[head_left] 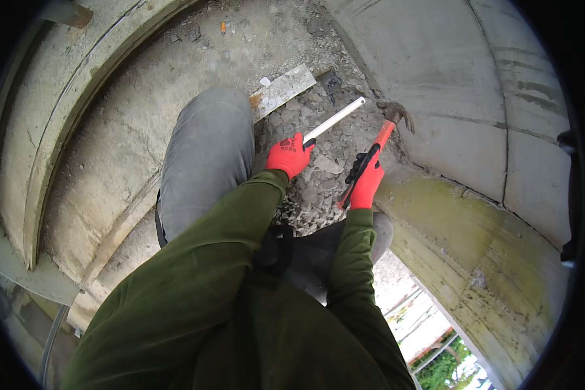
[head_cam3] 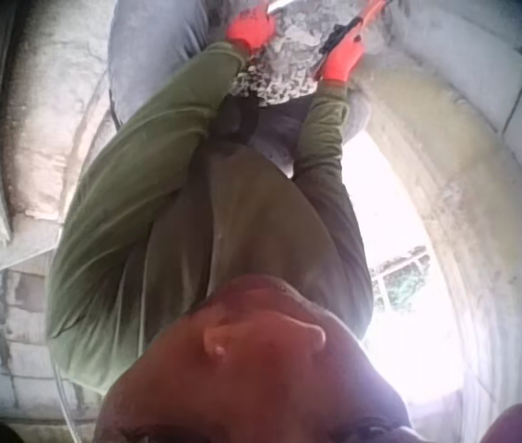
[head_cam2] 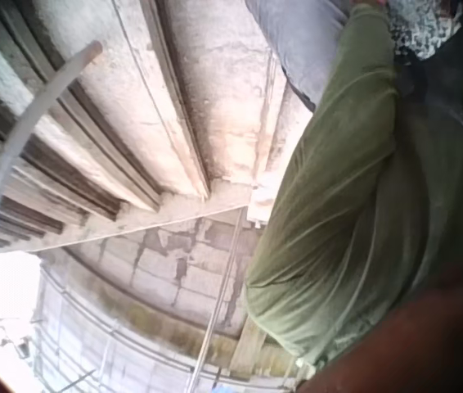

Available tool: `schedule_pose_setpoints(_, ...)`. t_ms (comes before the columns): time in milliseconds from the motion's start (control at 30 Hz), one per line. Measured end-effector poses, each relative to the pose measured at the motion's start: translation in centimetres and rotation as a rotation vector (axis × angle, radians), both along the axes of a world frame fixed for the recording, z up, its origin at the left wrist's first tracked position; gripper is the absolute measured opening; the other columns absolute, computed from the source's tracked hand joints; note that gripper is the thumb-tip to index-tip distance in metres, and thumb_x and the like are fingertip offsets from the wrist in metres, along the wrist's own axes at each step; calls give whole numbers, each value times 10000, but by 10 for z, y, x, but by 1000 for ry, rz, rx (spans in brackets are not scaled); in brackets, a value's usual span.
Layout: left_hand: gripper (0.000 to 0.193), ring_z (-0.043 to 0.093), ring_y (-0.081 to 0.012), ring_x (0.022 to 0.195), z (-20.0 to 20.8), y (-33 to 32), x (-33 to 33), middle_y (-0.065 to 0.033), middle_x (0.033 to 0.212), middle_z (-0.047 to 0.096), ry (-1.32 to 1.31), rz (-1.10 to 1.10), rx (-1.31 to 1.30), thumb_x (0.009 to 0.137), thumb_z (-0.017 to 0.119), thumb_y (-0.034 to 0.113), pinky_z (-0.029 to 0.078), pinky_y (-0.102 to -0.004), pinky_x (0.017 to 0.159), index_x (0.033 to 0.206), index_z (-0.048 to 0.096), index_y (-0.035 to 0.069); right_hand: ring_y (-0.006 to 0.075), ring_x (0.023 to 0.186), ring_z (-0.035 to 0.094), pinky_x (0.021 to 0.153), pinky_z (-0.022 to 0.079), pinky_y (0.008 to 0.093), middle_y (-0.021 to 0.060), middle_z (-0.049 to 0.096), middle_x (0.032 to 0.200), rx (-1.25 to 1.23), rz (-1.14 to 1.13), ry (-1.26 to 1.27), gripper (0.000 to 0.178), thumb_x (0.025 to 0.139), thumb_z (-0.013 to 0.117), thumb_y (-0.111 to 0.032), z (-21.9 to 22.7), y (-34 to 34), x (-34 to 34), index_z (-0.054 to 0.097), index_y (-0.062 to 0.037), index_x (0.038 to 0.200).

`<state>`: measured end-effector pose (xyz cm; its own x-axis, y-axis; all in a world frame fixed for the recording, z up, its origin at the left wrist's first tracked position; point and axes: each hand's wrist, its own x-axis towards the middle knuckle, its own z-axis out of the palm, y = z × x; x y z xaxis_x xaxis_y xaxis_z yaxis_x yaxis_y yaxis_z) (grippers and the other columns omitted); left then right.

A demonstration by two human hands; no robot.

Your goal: The person uses a hammer and chisel to break concrete on a spiral staircase. They repeatedly strike the chisel to chip away material, creating debris on the stair surface.

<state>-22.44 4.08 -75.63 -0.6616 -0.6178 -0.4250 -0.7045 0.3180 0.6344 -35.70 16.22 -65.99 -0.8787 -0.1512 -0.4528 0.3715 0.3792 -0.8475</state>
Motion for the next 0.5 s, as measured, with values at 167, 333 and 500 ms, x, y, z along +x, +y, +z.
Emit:
schedule_pose_setpoints(167, 369, 690, -377, 798, -12, 6, -3, -170, 872, 703, 6, 8, -1, 933, 612, 435, 536, -508, 706, 1052, 561, 89, 111, 406, 413, 395, 355, 292, -16, 455, 564, -1, 10, -75, 553, 1005, 534, -564, -2, -5, 6, 567, -39, 835)
schedule_pose_setpoints(333, 368, 688, -378, 801, -14, 3, -13, -164, 883, 701, -1, 11, 7, 930, 617, 430, 535, -511, 709, 1054, 561, 88, 101, 411, 405, 396, 353, 286, -17, 451, 563, 41, 23, -44, 548, 1010, 526, -557, -4, -6, 6, 573, -37, 842)
schedule_pose_setpoints(500, 362, 686, -384, 807, -28, 6, -12, -167, 889, 701, 23, 50, 4, 929, 618, 424, 534, -516, 712, 1060, 559, 92, 86, 452, 426, 432, 366, 273, -18, 466, 591, 107, 108, 75, 491, 1041, 510, -479, 2, -11, 7, 582, -20, 882)
